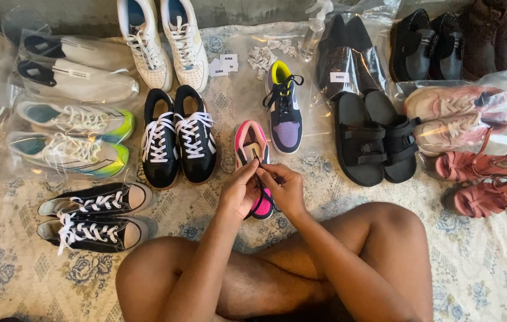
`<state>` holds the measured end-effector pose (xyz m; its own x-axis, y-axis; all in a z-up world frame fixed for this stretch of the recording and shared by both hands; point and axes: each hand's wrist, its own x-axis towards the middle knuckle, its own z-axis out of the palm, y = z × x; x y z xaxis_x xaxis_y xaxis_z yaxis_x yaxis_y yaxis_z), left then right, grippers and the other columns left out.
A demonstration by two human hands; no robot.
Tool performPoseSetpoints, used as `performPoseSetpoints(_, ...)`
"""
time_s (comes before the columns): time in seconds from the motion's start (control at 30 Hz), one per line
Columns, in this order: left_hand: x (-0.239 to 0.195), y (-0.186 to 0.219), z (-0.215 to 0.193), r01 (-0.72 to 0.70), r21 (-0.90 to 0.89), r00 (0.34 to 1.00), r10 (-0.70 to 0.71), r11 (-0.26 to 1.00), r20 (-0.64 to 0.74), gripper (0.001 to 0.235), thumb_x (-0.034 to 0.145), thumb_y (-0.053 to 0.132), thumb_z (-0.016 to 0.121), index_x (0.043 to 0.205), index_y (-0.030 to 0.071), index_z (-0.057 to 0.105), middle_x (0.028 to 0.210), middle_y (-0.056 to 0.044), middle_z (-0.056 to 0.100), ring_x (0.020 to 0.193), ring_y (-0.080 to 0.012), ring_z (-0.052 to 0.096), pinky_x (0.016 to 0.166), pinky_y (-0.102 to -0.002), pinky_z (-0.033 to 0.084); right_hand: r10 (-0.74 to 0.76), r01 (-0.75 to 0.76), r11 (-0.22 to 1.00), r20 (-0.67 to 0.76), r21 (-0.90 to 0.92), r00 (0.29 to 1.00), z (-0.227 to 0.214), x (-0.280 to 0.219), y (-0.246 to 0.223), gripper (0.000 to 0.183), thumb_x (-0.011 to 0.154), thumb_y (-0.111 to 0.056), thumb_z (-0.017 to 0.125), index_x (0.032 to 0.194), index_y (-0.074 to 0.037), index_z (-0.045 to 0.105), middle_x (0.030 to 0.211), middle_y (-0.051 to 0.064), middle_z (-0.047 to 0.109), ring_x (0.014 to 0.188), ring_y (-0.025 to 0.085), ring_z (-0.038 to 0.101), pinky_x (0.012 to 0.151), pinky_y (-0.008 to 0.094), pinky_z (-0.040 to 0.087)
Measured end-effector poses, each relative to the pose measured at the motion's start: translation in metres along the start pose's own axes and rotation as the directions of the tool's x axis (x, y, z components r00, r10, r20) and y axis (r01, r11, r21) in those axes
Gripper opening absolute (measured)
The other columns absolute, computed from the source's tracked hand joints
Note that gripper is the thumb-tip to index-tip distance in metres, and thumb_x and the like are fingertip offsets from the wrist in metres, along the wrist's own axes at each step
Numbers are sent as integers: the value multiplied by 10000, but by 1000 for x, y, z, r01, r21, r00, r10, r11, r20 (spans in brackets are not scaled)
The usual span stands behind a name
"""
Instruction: The person sits on a rug surrounded by various shoes and laces a pink and black sneaker. They thread the black laces through the eyelets, pull them tight, and tie a knot.
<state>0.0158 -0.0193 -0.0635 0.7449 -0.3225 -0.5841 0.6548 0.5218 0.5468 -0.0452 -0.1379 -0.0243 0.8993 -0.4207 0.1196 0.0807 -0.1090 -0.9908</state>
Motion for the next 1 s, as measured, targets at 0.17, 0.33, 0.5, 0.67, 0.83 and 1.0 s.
performPoseSetpoints(0.17,-13,2,12,62,-85,998,-64,994,-15,268,818,196,882,1048,108,776,895,-24,670,891,-156,681,758,-308,511,-66,66,997,-4,-51,998,0,3,2,97,886,-85,826,983,-70,826,774,108,723,711,110,623,600,249,512)
performPoseSetpoints(0.33,-22,7,20,81,-70,997,-80,994,12,258,820,221,881,1033,127,769,852,-35,657,786,-140,623,688,-280,469,-95,97,992,27,-76,995,-6,7,6,77,900,-55,797,971,-67,824,770,88,727,725,102,642,599,243,515)
performPoseSetpoints(0.5,-13,3,15,7,38,1000,-8,999,27,319,820,276,884,1062,107,764,824,-36,669,732,-124,605,641,-238,501,-144,157,980,108,-123,984,-10,10,-5,103,892,-19,779,948,-88,833,781,88,739,737,144,698,615,281,552)
performPoseSetpoints(0.67,-9,8,11,-79,92,997,79,993,0,291,819,269,879,1034,100,779,758,-18,589,697,-134,618,602,-209,483,-58,73,993,157,-92,986,-14,10,-2,95,914,-51,754,955,-84,833,700,60,725,673,98,642,591,268,547)
performPoseSetpoints(0.83,-20,9,23,-155,154,987,159,976,-13,259,805,248,885,1004,112,791,679,-71,614,601,-151,611,562,-236,492,159,-180,973,147,146,976,-5,7,-20,137,944,-87,719,1014,-7,806,684,33,717,614,55,589,611,224,539)
performPoseSetpoints(1.0,-20,9,23,-205,233,976,217,951,-27,251,789,250,888,1000,139,807,750,-97,740,640,-125,599,573,-210,425,165,-198,961,175,192,971,-11,9,-10,129,951,-58,720,1022,10,804,623,69,668,555,48,511,528,193,455)
